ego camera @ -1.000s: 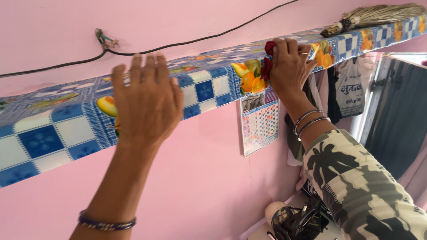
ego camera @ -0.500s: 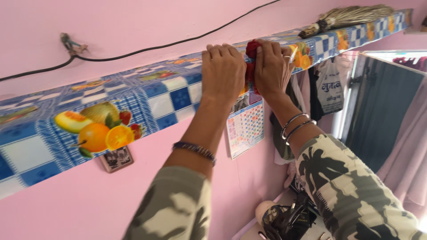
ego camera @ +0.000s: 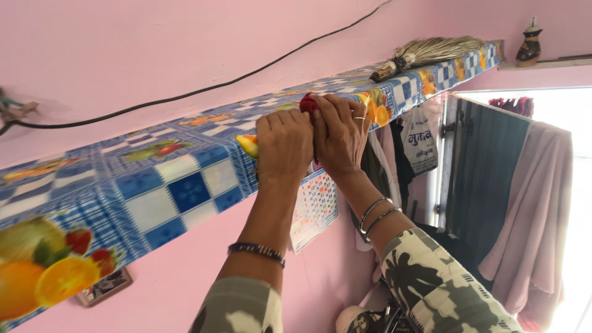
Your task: The person wipes a long shelf covered with a blue and white checkered fruit-patterned mat using a red cloth and a light blue cloth. They move along the shelf, wiping the top surface and edges, then switch cloths to continue cleaning different sections.
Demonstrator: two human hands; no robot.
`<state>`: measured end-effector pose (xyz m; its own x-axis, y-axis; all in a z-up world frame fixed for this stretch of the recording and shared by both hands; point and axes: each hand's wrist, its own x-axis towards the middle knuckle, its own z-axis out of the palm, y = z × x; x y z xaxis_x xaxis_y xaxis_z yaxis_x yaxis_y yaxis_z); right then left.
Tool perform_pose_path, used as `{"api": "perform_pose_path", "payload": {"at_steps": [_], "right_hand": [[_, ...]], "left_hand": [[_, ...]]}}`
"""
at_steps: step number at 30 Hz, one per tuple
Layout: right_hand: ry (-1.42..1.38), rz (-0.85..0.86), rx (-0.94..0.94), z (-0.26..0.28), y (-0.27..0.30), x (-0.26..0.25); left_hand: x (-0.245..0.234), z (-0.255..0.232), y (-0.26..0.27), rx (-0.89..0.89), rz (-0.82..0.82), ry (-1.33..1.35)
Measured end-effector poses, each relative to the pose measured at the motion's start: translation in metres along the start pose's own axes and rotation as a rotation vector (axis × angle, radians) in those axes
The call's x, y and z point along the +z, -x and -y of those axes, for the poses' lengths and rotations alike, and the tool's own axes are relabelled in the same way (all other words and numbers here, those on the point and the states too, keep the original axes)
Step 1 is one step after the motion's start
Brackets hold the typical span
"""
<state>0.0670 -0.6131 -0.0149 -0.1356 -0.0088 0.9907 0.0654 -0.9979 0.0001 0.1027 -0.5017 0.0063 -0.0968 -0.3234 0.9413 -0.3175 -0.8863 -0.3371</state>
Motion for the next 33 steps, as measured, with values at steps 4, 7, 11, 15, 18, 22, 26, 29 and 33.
{"api": "perform_pose_path", "payload": {"at_steps": [4, 7, 11, 15, 18, 22, 26, 29, 33], "right_hand": [[0.098, -0.001, 0.059, -0.036, 0.002, 0.021], [0.162, 0.007, 0.135, -0.079, -0.001, 0.035], [0.173, -0.027, 0.169, -0.137, 0.002, 0.05], [0.185, -0.057, 0.188, -0.189, 0.01, 0.059], [0.188, -0.105, 0.163, -0.223, 0.014, 0.064], [0.21, -0.026, 0.243, -0.252, 0.015, 0.06], [0.284, 0.119, 0.306, -0.246, -0.009, 0.043], [0.2, 0.008, 0.281, -0.203, -0.032, 0.031], [-0.124, 0.004, -0.003, -0.098, -0.024, 0.016]], "left_hand": [[-0.007, 0.002, 0.001, 0.024, -0.029, -0.041], [-0.012, 0.005, -0.002, 0.037, -0.041, -0.045], [-0.013, 0.005, -0.002, 0.049, -0.053, -0.052], [-0.015, 0.006, 0.0, 0.055, -0.059, -0.065], [-0.016, 0.008, -0.002, 0.065, -0.024, -0.062], [-0.015, 0.006, 0.0, 0.064, -0.026, -0.104], [-0.014, 0.004, 0.0, 0.066, -0.054, -0.135], [-0.014, 0.005, -0.001, 0.062, -0.036, -0.104], [-0.015, 0.005, -0.002, 0.06, -0.026, -0.078]]}}
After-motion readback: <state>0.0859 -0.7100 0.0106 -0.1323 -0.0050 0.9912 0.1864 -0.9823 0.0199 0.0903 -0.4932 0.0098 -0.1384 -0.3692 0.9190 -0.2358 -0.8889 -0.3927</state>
